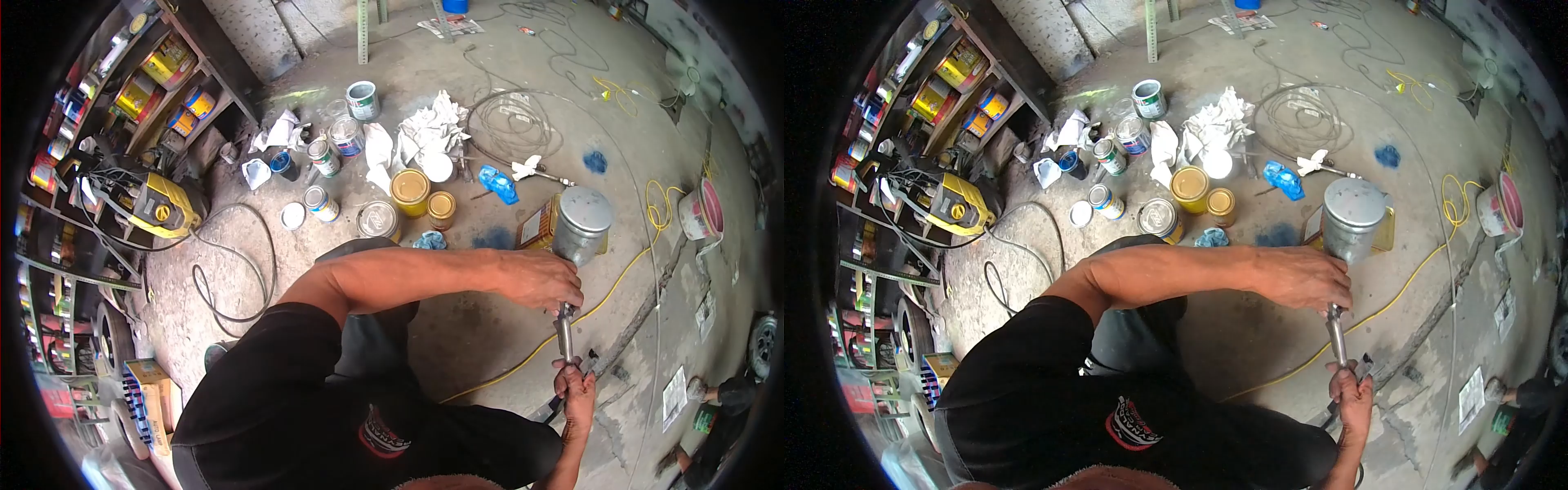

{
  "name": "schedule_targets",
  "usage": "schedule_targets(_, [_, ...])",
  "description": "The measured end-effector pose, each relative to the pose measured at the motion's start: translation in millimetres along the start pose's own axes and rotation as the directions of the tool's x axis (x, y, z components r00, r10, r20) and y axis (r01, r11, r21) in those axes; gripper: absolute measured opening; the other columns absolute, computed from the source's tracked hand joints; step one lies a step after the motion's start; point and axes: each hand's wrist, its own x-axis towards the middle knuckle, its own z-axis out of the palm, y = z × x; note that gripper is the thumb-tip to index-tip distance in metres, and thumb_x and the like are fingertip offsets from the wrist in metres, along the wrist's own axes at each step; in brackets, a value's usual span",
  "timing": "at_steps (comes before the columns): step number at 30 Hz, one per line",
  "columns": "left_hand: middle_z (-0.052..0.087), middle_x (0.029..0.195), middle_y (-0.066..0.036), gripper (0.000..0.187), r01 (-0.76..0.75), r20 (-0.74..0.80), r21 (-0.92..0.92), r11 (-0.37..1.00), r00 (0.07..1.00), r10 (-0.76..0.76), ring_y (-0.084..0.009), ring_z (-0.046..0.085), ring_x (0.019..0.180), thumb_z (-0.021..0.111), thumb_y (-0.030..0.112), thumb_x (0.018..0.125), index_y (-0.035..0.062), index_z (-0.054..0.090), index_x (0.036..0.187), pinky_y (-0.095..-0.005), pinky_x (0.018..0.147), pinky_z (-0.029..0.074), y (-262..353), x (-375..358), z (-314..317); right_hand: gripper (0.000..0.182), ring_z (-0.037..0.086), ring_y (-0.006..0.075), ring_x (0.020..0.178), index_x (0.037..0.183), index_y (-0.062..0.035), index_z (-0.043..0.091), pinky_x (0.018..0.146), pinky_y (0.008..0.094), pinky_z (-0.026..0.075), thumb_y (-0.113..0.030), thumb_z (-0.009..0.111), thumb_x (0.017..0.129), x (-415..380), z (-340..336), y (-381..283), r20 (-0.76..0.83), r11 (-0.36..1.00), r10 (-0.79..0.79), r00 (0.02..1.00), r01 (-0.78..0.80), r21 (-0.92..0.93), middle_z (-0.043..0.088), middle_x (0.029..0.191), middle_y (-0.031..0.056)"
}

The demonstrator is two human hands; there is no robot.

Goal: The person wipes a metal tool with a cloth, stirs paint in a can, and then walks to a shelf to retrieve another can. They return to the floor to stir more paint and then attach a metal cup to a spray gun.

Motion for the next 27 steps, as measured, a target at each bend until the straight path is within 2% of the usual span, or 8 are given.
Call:
schedule_targets(2, [0.061,0.089,-0.012,0.024,0.029,-0.057,0.018,0.999,0.998,-0.028,-0.0345,0.059,0.092,0.072,0.015,0.079,0.0038,0.060,0.096,-0.0450,0.082,0.048,-6,-2,-2,0.028,0.039,0.0056,0.050,0.101,-0.0001,0.064,0.045,0.0237,0.027,-0.028,0.060,0.097,-1,0,2,-0.073,0.972,-0.079,0.994,0.061,-0.226,0.046,0.060,-0.0032])
schedule_targets(5, [0.063,0.089,-0.014,0.024,0.102,-0.188,0.090,0.991,0.979,-0.084,-0.0368,0.060,0.093,0.073,0.014,0.078,0.0030,0.060,0.095,-0.0459,0.083,0.048,-24,-7,-19,0.024,0.038,0.0034,0.052,0.102,-0.0040,0.064,0.046,0.0219,0.026,-0.027,0.060,0.098,-3,-4,3,-0.274,0.990,-0.060,0.960,0.023,-0.136,0.046,0.061,-0.0059])
schedule_targets(7, [0.063,0.090,-0.016,0.024,0.157,-0.250,0.119,0.980,0.960,-0.124,-0.0377,0.060,0.094,0.073,0.012,0.079,0.0023,0.059,0.095,-0.0463,0.084,0.048,-22,-4,-30,0.030,0.037,0.0047,0.050,0.102,-0.0019,0.063,0.044,0.0225,0.025,-0.031,0.059,0.099,2,-14,-3,-0.354,0.986,-0.167,0.920,0.159,-0.050,0.045,0.061,-0.0047])
schedule_targets(10, [0.064,0.092,-0.016,0.023,0.225,-0.249,0.146,0.963,0.951,-0.184,-0.0384,0.059,0.095,0.072,0.011,0.080,0.0017,0.060,0.096,-0.0472,0.085,0.047,-24,-5,-29,0.041,0.034,0.0061,0.048,0.099,0.0010,0.062,0.042,0.0234,0.024,-0.040,0.056,0.100,17,-21,-21,-0.500,0.933,-0.247,0.830,0.343,0.108,0.039,0.058,-0.0039])
schedule_targets(12, [0.064,0.092,-0.016,0.024,0.271,-0.197,0.102,0.957,0.949,-0.247,-0.0383,0.060,0.095,0.073,0.010,0.080,0.0011,0.060,0.097,-0.0475,0.084,0.047,-19,-7,-26,0.053,0.030,0.0071,0.046,0.096,0.0035,0.060,0.041,0.0240,0.024,-0.049,0.052,0.100,25,-26,-43,-0.565,0.892,-0.300,0.769,0.436,0.119,0.034,0.056,-0.0032])
schedule_targets(15, [0.064,0.092,-0.015,0.024,0.286,-0.098,0.085,0.955,0.956,-0.277,-0.0379,0.060,0.095,0.073,0.010,0.080,0.0015,0.060,0.098,-0.0473,0.082,0.048,-18,-9,-16,0.054,0.030,0.0073,0.046,0.095,0.0042,0.060,0.042,0.0245,0.023,-0.049,0.050,0.100,36,-28,-74,-0.621,0.871,-0.337,0.708,0.485,0.081,0.033,0.056,-0.0029])
schedule_targets(19, [0.065,0.092,-0.014,0.025,0.359,0.073,0.106,0.927,0.927,-0.367,-0.0367,0.062,0.096,0.073,0.011,0.080,0.0042,0.061,0.101,-0.0479,0.079,0.051,-8,-9,0,0.050,0.032,0.0076,0.046,0.091,0.0055,0.062,0.042,0.0246,0.024,-0.043,0.053,0.100,42,-30,-96,-0.626,0.897,-0.313,0.714,0.438,0.052,0.035,0.055,-0.0029])
schedule_targets(27, [0.067,0.094,-0.012,0.026,0.364,0.177,0.134,0.922,0.906,-0.384,-0.0356,0.064,0.097,0.073,0.011,0.080,0.0062,0.062,0.104,-0.0492,0.079,0.054,-6,-16,35,0.047,0.032,0.0068,0.046,0.090,0.0032,0.065,0.043,0.0250,0.023,-0.042,0.053,0.100,53,-48,-90,-0.646,0.925,-0.325,0.691,0.376,-0.063,0.035,0.053,-0.0042])
